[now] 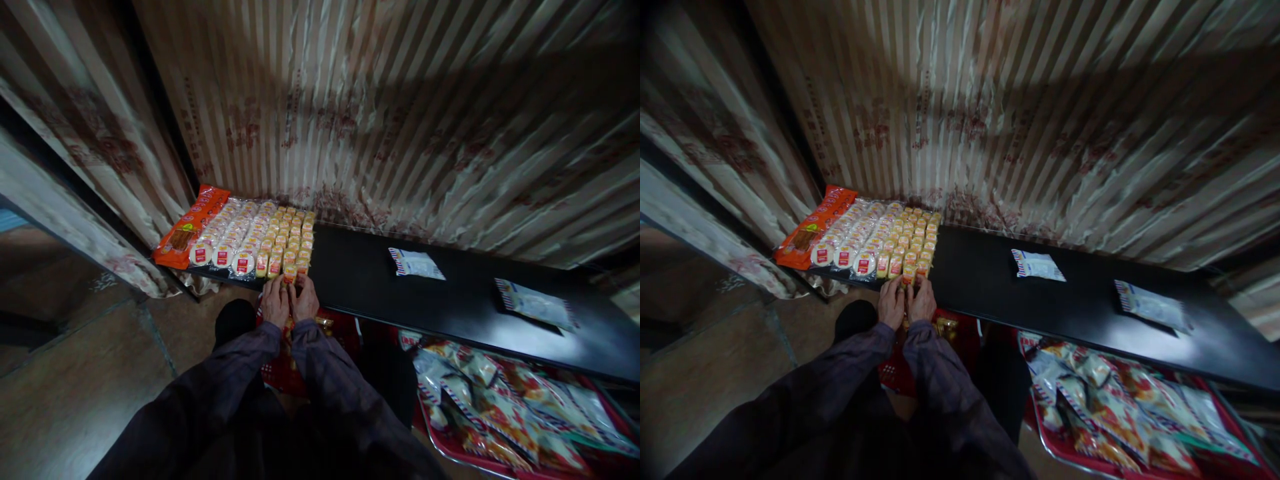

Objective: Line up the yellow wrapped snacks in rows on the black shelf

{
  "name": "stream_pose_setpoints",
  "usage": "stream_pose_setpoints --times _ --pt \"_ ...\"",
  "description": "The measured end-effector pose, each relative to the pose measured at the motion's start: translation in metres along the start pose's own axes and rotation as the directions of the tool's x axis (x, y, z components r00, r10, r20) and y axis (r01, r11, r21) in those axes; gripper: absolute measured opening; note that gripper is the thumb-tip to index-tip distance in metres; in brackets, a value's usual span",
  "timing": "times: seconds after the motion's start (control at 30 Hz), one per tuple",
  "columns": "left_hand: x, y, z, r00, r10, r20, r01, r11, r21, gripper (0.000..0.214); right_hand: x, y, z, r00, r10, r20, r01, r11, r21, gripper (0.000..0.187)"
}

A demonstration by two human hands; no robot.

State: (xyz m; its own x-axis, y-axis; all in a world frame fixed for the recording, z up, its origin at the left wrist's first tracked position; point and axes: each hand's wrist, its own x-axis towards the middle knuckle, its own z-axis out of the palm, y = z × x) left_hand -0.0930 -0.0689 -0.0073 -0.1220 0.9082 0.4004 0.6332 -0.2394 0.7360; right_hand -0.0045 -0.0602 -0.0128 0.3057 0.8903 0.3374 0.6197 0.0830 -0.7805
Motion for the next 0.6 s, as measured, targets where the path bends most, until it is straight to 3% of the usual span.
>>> stream_pose_setpoints --times 0.3,0.6 --pt "0.004 -0.01 0.009 0.998 -0.019 0.058 0.016 0.999 0.051 0.049 0.004 0.003 0.006 0.998 -0.062 -0.003 0.06 0.983 -0.173 0.026" --pt "0.004 -0.024 0.016 0.991 0.108 0.082 -0.115 0.99 0.083 0.05 0.008 0.006 0.006 0.995 -0.098 -0.026 0.087 0.959 -0.271 0.019"
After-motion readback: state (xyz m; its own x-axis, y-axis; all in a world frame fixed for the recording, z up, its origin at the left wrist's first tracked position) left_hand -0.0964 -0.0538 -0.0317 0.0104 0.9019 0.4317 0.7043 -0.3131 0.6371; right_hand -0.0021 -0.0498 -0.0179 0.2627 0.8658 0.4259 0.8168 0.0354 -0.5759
